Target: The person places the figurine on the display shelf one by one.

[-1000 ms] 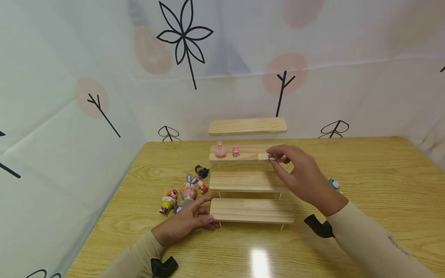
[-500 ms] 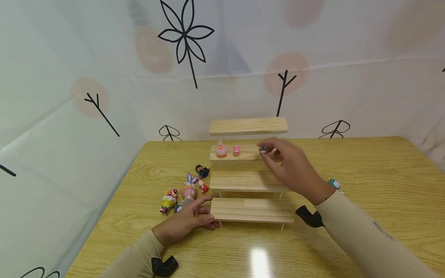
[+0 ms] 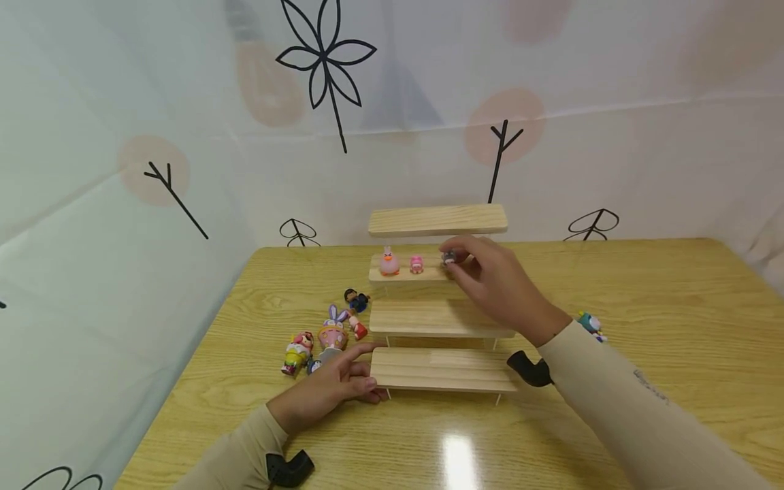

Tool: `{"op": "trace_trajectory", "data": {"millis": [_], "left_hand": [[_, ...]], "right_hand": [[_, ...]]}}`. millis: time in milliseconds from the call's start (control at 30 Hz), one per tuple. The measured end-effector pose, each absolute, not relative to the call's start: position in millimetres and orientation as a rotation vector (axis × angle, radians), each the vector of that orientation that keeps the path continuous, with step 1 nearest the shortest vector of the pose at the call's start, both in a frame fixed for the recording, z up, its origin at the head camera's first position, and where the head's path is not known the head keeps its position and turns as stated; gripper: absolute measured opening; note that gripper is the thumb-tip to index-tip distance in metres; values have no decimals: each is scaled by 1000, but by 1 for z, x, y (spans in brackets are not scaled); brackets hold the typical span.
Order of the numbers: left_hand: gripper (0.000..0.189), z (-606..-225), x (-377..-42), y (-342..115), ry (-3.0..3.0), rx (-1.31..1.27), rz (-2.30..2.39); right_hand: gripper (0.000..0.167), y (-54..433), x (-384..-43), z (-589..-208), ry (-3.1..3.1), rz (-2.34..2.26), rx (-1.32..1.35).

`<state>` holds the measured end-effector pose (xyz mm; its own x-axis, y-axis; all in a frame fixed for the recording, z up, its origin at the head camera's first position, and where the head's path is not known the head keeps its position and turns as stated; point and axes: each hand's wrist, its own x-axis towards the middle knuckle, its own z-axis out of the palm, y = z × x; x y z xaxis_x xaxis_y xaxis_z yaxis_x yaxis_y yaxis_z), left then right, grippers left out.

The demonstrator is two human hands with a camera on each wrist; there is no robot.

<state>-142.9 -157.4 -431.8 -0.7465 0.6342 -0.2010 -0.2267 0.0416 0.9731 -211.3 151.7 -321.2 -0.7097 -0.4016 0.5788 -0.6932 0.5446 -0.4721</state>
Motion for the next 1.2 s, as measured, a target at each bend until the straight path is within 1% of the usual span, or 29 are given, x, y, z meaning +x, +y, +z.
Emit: {"op": "trace_trajectory", "data": {"millis": [433,1200], "left_hand": [[69,-429,-144,-157,1690,433,1766],[68,-430,-143,-157,1701,435,1764]], "right_hand": [[24,146,-215,-323,-2456,990,834],[33,146,-217,-327,-2455,985,865]]}}
